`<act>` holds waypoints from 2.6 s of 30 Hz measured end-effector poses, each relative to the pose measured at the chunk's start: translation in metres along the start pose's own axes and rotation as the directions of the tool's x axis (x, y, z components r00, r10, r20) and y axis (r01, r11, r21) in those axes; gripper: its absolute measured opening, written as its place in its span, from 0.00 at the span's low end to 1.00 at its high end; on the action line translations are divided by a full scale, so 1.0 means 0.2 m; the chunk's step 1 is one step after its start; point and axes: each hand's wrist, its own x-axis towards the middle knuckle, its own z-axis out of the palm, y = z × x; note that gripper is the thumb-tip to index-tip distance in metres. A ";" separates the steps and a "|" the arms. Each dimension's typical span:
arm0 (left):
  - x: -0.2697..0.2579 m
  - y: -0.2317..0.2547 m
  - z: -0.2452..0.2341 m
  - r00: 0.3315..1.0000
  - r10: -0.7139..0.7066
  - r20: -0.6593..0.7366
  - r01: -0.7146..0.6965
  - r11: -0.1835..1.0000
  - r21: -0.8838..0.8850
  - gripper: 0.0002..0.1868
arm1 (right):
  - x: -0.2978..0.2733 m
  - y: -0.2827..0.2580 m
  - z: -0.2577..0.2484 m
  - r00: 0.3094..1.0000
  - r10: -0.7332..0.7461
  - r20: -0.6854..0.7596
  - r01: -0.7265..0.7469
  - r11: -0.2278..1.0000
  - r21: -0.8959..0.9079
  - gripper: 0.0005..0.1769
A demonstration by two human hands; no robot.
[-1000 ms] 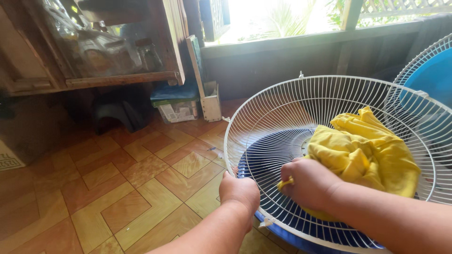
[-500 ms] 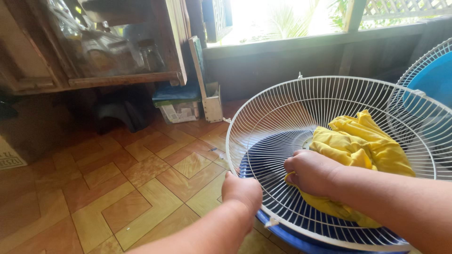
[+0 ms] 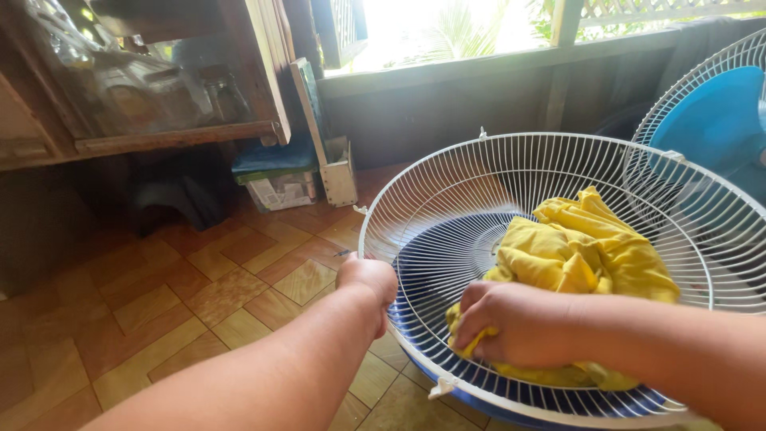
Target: The person wets a yellow cloth in a blue basin and wipes the metal fan cage and the blue fan blades. The person repeatedly dips the cloth in water and wrings it out while cleaning the fan components.
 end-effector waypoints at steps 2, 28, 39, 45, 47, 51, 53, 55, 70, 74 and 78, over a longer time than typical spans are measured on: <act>-0.04 0.01 -0.01 0.999 -0.041 0.005 0.041 0.998 0.051 0.21 | 0.01 -0.01 0.05 0.999 -0.032 -0.014 0.033 0.999 0.041 0.12; -0.17 -0.09 -0.02 0.990 0.142 -0.022 -0.138 0.983 0.121 0.27 | 0.20 0.05 0.10 0.973 0.140 -0.181 -0.151 0.987 -0.048 0.13; -0.12 -0.14 0.01 0.985 0.168 -0.037 -0.159 0.973 0.165 0.29 | 0.25 0.06 0.06 0.865 0.380 -0.328 -0.420 0.905 -0.060 0.10; -0.13 -0.15 0.02 0.986 0.162 -0.034 -0.155 0.975 0.158 0.30 | 0.33 0.05 0.14 0.932 0.146 -0.331 -0.192 0.975 -0.108 0.12; -0.13 -0.15 0.02 0.985 0.167 -0.045 -0.155 0.969 0.194 0.30 | 0.35 0.11 0.10 0.932 0.164 -0.323 -0.237 0.951 -0.201 0.11; -0.15 -0.15 0.04 0.985 0.169 -0.044 -0.157 0.967 0.199 0.31 | 0.34 0.20 0.00 0.912 0.229 -0.340 -0.344 0.878 -0.333 0.12; -0.14 -0.14 0.04 0.980 0.190 -0.060 -0.172 0.959 0.225 0.34 | 0.34 0.18 -0.04 0.886 0.315 -0.340 -0.419 0.859 -0.294 0.12; -0.15 -0.14 0.03 0.979 0.194 -0.061 -0.176 0.958 0.229 0.36 | 0.35 0.13 -0.03 0.831 0.466 -0.304 -0.532 0.825 -0.190 0.11; -0.03 -0.24 0.11 0.963 0.263 -0.064 -0.247 0.950 0.191 0.37 | 0.36 0.22 0.03 0.913 0.201 -0.356 -0.323 0.889 -0.324 0.09; -0.04 -0.24 0.12 0.976 0.215 -0.041 -0.205 0.962 0.179 0.37 | 0.32 0.21 0.03 0.870 0.277 -0.409 -0.372 0.911 -0.175 0.07; -0.07 -0.19 0.11 0.978 0.184 -0.094 -0.171 0.976 0.132 0.35 | 0.24 0.14 0.04 0.907 0.221 -0.359 -0.263 0.962 -0.072 0.14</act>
